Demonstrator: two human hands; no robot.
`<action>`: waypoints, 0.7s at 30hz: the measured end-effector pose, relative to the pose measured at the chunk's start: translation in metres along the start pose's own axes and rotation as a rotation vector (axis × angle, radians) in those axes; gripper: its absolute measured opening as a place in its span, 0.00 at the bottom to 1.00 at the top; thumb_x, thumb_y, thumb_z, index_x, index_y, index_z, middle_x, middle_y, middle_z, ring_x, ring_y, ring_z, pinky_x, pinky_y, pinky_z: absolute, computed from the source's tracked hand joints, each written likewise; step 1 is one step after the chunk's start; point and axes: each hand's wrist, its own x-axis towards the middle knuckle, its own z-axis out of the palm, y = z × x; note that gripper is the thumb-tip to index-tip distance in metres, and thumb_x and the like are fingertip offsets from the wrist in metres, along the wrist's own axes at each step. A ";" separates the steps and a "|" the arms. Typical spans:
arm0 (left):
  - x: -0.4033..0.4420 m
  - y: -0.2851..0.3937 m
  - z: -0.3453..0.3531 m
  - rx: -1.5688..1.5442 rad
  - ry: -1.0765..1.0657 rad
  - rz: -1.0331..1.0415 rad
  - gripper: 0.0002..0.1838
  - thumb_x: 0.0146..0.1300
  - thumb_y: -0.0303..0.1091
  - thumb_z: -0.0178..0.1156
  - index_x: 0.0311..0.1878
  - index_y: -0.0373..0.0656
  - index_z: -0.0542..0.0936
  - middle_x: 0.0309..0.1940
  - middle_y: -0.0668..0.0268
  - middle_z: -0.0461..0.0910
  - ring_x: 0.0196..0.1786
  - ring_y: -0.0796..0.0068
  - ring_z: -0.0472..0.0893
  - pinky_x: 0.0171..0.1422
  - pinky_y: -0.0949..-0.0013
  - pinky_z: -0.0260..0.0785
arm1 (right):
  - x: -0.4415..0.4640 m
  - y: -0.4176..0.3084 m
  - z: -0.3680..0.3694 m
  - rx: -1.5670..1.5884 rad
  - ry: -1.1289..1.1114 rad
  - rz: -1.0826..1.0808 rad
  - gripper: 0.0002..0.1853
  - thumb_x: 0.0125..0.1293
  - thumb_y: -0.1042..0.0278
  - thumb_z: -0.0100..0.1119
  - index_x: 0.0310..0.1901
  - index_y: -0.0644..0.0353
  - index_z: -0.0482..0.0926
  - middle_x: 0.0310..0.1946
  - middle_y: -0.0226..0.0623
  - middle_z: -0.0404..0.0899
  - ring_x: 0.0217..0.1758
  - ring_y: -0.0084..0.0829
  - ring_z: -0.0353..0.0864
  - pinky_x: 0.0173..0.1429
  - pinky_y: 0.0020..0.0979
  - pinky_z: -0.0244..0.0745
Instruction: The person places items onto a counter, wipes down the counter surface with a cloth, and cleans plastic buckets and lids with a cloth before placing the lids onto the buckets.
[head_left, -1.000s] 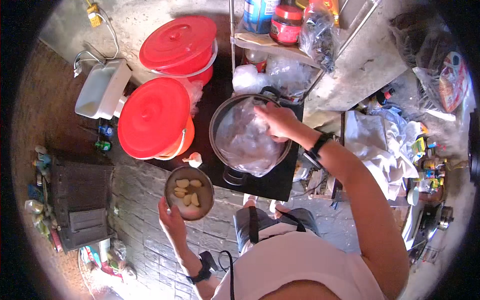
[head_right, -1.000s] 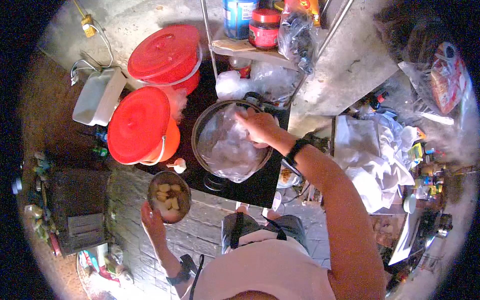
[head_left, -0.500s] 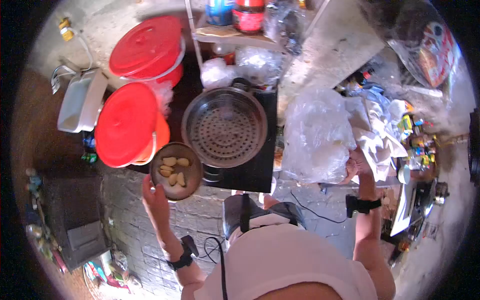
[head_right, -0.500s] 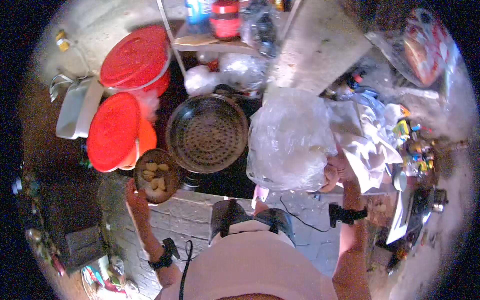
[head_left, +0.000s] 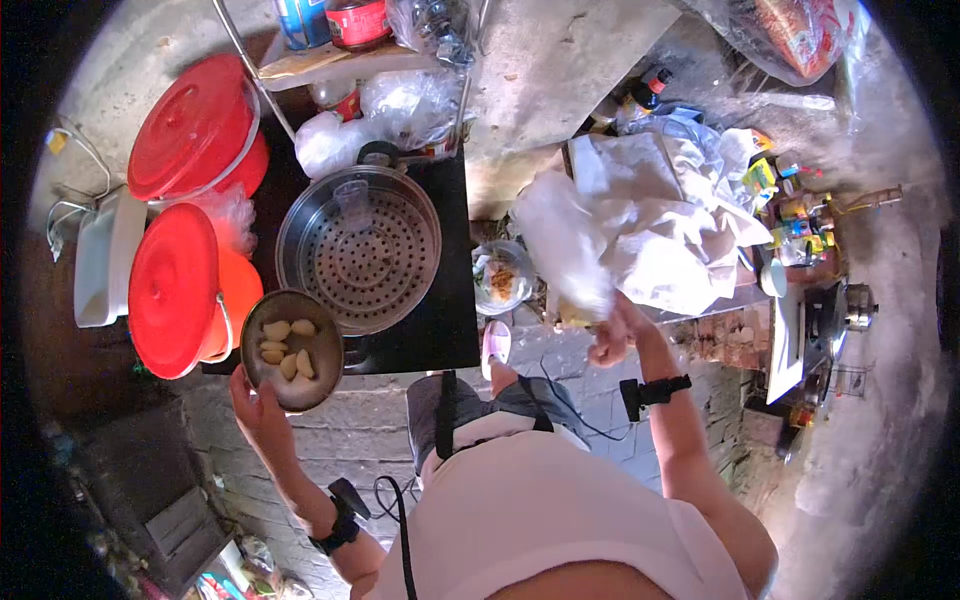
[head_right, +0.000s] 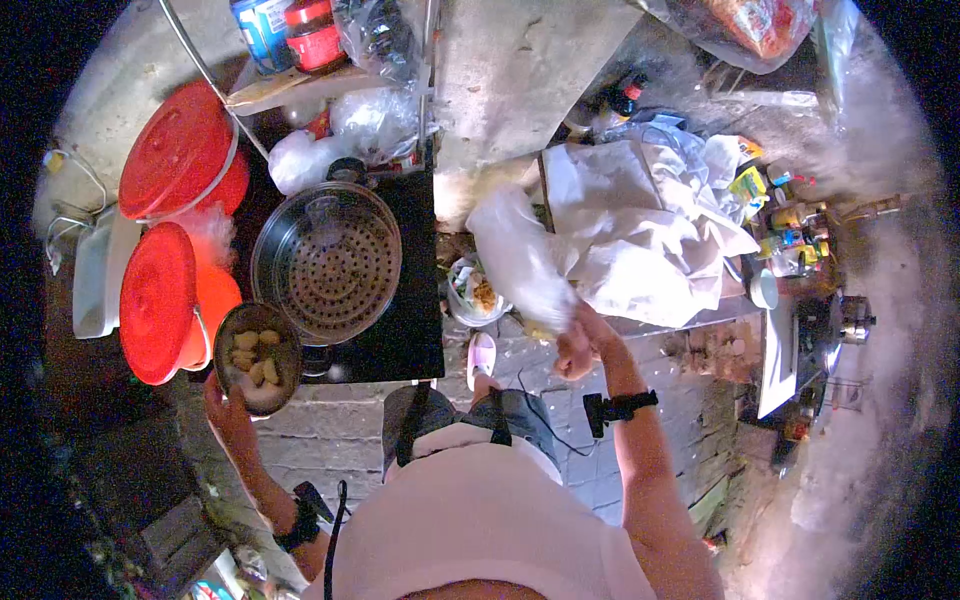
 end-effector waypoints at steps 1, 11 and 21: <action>-0.001 -0.005 -0.004 0.013 0.000 -0.002 0.20 0.57 0.20 0.45 0.55 0.32 0.65 0.49 0.57 0.70 0.53 0.70 0.70 0.55 0.70 0.65 | 0.008 0.006 0.002 -0.122 0.027 -0.018 0.28 0.51 0.46 0.56 0.48 0.59 0.71 0.32 0.43 0.79 0.35 0.40 0.78 0.43 0.39 0.73; -0.032 0.004 -0.016 0.133 0.105 -0.112 0.24 0.60 0.22 0.45 0.61 0.32 0.59 0.58 0.53 0.63 0.58 0.66 0.67 0.61 0.67 0.59 | 0.021 0.048 0.030 -0.532 -0.567 0.041 0.18 0.60 0.49 0.51 0.31 0.57 0.78 0.19 0.34 0.74 0.21 0.22 0.73 0.26 0.26 0.68; -0.064 0.024 0.002 0.229 0.298 -0.276 0.26 0.55 0.18 0.47 0.60 0.33 0.61 0.57 0.56 0.64 0.59 0.66 0.66 0.63 0.65 0.57 | 0.230 0.131 0.101 -1.058 -0.018 -0.215 0.18 0.49 0.51 0.56 0.27 0.61 0.79 0.15 0.41 0.75 0.20 0.32 0.75 0.28 0.38 0.70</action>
